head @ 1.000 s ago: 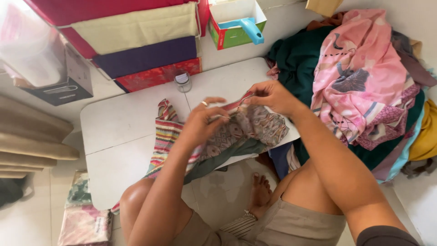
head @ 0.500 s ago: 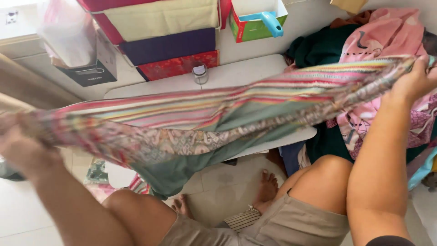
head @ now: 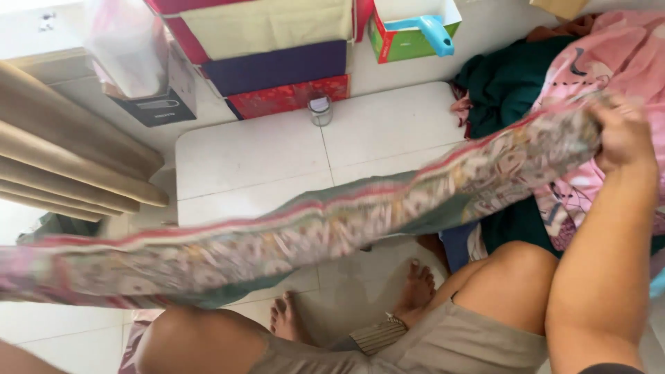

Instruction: A person unfolds a piece of patterned fabric, cleans it with a lint roller, and then folds it into a neat rectangle on a low table.

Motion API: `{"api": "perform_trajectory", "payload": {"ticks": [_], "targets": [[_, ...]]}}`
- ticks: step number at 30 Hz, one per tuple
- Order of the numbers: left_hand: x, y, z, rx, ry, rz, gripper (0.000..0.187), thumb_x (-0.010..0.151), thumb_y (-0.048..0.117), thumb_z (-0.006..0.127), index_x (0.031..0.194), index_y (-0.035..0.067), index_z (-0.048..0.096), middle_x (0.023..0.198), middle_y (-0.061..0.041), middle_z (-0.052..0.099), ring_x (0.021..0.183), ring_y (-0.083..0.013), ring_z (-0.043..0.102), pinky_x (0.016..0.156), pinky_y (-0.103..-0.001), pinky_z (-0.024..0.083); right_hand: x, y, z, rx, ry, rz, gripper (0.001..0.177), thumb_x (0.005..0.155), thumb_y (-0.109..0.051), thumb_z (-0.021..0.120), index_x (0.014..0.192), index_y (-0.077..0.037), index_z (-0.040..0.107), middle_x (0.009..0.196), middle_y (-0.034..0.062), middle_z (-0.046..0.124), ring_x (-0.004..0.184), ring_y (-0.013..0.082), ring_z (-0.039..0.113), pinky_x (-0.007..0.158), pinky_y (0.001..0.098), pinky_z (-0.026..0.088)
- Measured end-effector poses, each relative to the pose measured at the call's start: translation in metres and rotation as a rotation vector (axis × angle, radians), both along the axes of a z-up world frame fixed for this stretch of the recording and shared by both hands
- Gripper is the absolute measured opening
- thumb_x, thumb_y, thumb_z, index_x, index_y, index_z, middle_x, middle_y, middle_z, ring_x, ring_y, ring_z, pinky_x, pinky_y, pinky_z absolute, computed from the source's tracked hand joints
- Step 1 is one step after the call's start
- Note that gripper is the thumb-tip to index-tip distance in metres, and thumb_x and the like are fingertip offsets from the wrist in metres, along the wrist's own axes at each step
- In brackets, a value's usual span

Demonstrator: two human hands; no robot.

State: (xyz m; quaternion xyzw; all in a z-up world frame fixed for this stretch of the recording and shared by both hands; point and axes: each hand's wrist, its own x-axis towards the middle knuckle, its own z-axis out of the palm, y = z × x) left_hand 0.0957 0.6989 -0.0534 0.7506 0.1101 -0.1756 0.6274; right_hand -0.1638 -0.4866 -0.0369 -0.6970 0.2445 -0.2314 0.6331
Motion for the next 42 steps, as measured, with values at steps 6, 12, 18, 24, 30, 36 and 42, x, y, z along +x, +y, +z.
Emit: {"api": "perform_trajectory", "payload": {"ticks": [6, 12, 18, 24, 30, 36, 42], "targets": [[-0.038, -0.216, 0.088, 0.196, 0.027, -0.599, 0.018, 0.091, 0.015, 0.064, 0.091, 0.002, 0.077, 0.085, -0.016, 0.077, 0.078, -0.0324, 0.080, 0.062, -0.058, 0.075, 0.018, 0.023, 0.030, -0.198, 0.099, 0.550, 0.025, 0.107, -0.010, 0.053, 0.127, 0.003, 0.061, 0.110, 0.0051, 0.060, 0.088, 0.0100, 0.050, 0.074, 0.0209, 0.039], [0.078, -0.211, 0.047, -0.103, -0.176, 0.675, 0.028, 0.107, 0.049, 0.045, 0.115, 0.027, 0.062, 0.104, 0.015, 0.076, 0.082, 0.0043, 0.080, 0.074, -0.018, 0.073, 0.067, -0.061, -0.077, 0.289, 0.003, -0.930, 0.030, 0.084, -0.027, 0.069, 0.112, -0.016, 0.071, 0.112, 0.0024, 0.084, 0.087, 0.0096, 0.091, 0.072, 0.0254, 0.082], [0.057, -0.221, -0.008, 0.492, -0.393, 0.482, 0.021, 0.096, 0.006, 0.058, 0.113, 0.013, 0.068, 0.102, -0.002, 0.071, 0.087, -0.0110, 0.067, 0.072, -0.027, 0.058, 0.060, -0.001, -0.009, 0.381, -0.278, -0.648, 0.025, 0.093, -0.025, 0.060, 0.097, -0.012, 0.080, 0.104, 0.0013, 0.088, 0.092, 0.0143, 0.087, 0.087, 0.0338, 0.077], [-0.011, -0.378, 0.062, 0.481, -0.404, 0.036, 0.028, 0.105, 0.020, 0.059, 0.124, -0.001, 0.063, 0.117, -0.023, 0.065, 0.098, -0.0291, 0.063, 0.079, -0.040, 0.054, 0.080, 0.111, 0.039, -0.287, 0.086, 0.084, 0.015, 0.112, -0.016, 0.065, 0.127, -0.011, 0.067, 0.112, -0.0030, 0.066, 0.091, 0.0037, 0.060, 0.082, 0.0164, 0.053], [-0.077, -0.494, 0.106, 0.142, -0.263, -0.156, 0.010, 0.098, 0.009, 0.059, 0.103, 0.005, 0.066, 0.091, -0.008, 0.072, 0.077, -0.0141, 0.066, 0.071, -0.025, 0.054, 0.085, 0.210, 0.080, -0.376, 0.108, 0.389, 0.017, 0.100, -0.009, 0.072, 0.115, -0.002, 0.068, 0.094, 0.0012, 0.065, 0.075, 0.0056, 0.053, 0.067, 0.0176, 0.043], [-0.140, -0.562, 0.112, -0.218, -0.227, 0.033, 0.002, 0.091, 0.013, 0.074, 0.092, 0.012, 0.075, 0.074, 0.000, 0.068, 0.070, -0.0103, 0.062, 0.066, -0.027, 0.054, 0.075, 0.339, 0.130, -0.477, 0.157, 0.475, 0.015, 0.086, -0.013, 0.082, 0.100, -0.009, 0.078, 0.068, 0.0058, 0.067, 0.064, 0.0105, 0.060, 0.065, 0.0269, 0.055], [-0.144, -0.579, 0.062, -0.407, -0.181, -0.035, 0.004, 0.091, 0.012, 0.077, 0.092, 0.010, 0.075, 0.071, 0.001, 0.069, 0.063, -0.0045, 0.059, 0.059, -0.019, 0.047, 0.086, 0.386, 0.102, -0.244, 0.125, 0.609, 0.010, 0.088, -0.015, 0.081, 0.095, -0.007, 0.079, 0.072, 0.0051, 0.074, 0.067, 0.0074, 0.067, 0.064, 0.0234, 0.056]]}}
